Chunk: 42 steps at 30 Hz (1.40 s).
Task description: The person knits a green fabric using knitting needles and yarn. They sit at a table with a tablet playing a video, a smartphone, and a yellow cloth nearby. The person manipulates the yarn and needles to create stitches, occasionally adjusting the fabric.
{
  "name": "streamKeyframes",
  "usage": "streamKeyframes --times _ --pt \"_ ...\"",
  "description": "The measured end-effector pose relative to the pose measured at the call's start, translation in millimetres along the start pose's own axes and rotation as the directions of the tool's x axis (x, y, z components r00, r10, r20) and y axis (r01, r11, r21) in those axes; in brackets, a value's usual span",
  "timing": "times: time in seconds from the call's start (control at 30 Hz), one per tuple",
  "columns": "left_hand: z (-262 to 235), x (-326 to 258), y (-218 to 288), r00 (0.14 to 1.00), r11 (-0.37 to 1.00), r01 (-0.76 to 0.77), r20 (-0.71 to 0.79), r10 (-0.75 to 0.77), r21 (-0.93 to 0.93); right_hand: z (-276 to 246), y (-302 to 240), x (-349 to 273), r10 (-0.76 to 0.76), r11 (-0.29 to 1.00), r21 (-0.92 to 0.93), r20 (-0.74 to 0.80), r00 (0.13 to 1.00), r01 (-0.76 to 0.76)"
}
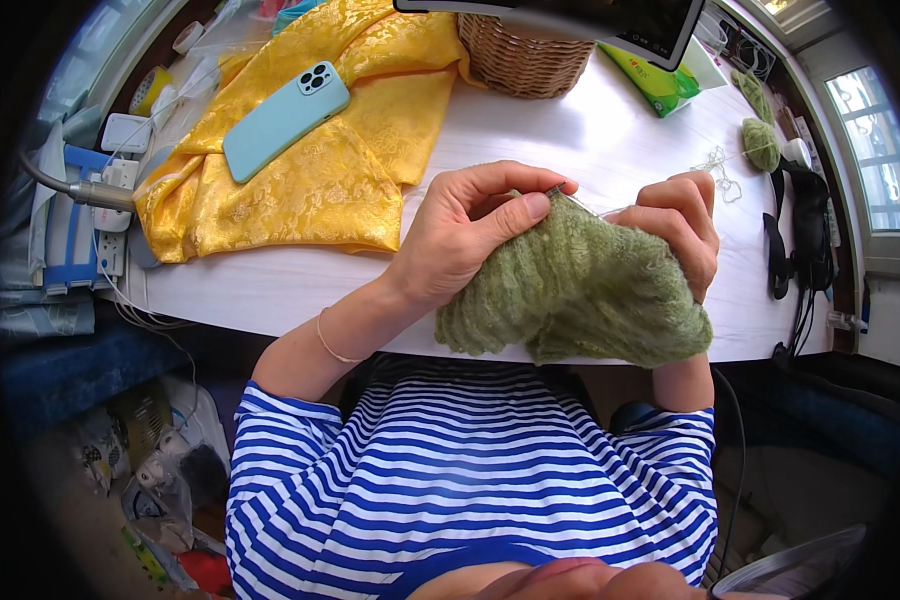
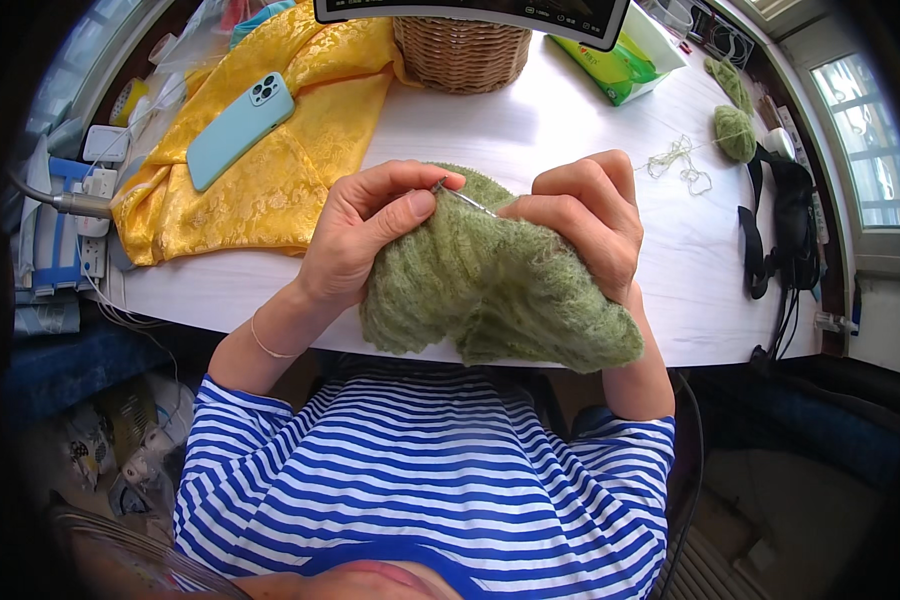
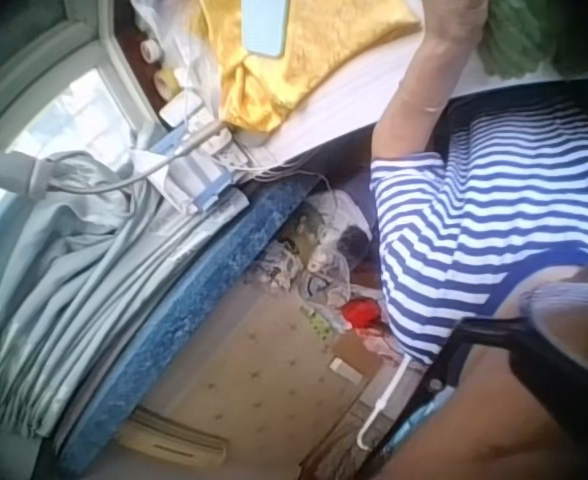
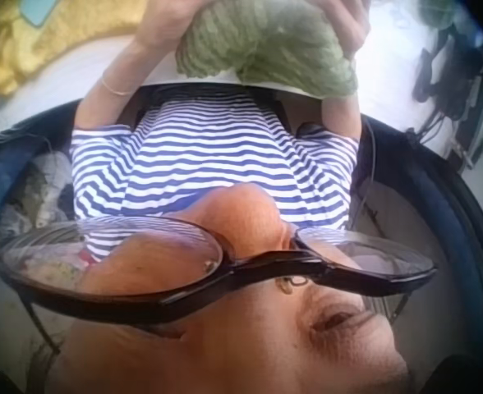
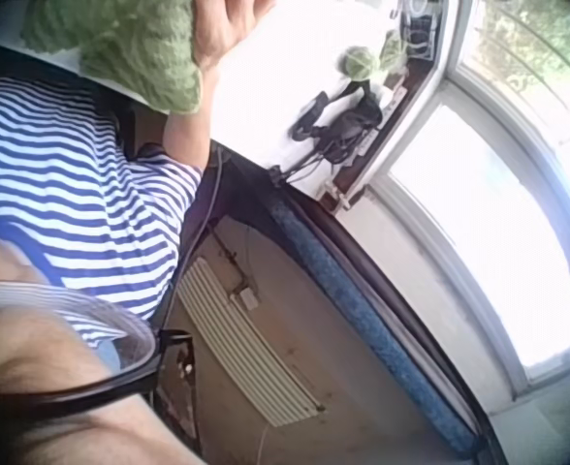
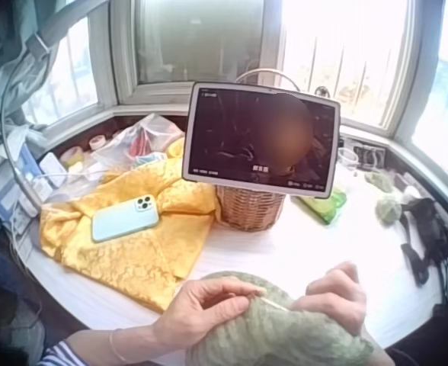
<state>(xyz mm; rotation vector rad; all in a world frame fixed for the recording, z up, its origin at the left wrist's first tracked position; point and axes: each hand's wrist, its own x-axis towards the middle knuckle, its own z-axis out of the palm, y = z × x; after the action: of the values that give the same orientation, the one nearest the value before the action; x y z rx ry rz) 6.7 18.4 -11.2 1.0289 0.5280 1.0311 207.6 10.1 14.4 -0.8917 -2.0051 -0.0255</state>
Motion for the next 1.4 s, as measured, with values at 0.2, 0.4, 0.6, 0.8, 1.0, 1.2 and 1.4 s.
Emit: streamKeyframes --times 0.2,0.4,0.6,0.8,1.0,1.2,1.4 --pt "0 0 0 1.000 0.999 0.021 -0.008 -0.022 -0.039 0 3 0 -0.026 1.000 0.011 -0.002 1.000 0.026" --pt "2 -1 2 0.999 0.995 0.038 -0.017 -0.040 -0.092 1 1 0 -0.012 1.000 0.002 -0.030 0.999 0.012" --pt "3 -1 1 0.999 0.998 0.044 -0.005 -0.044 -0.035 2 -1 0 -0.011 0.999 0.041 0.011 1.000 0.010" --pt "4 -2 -3 0.998 0.971 -0.007 0.063 -0.009 0.240 0 4 1 -0.050 0.999 -0.013 0.100 0.994 0.052" --pt "11 -7 -21 0.992 0.936 -0.080 0.123 0.040 0.342 6 9 2 0.057 0.985 0.120 0.464 0.884 -0.126" --pt "6 -2 -10 0.991 0.982 0.102 0.064 -0.113 0.162 -3 1 4 -0.075 0.997 0.020 0.115 0.991 0.073" --pt "-1 1 1 0.989 0.946 0.145 0.006 -0.149 -0.290 -1 -2 -1 -0.072 0.995 -0.063 0.051 0.996 0.075"
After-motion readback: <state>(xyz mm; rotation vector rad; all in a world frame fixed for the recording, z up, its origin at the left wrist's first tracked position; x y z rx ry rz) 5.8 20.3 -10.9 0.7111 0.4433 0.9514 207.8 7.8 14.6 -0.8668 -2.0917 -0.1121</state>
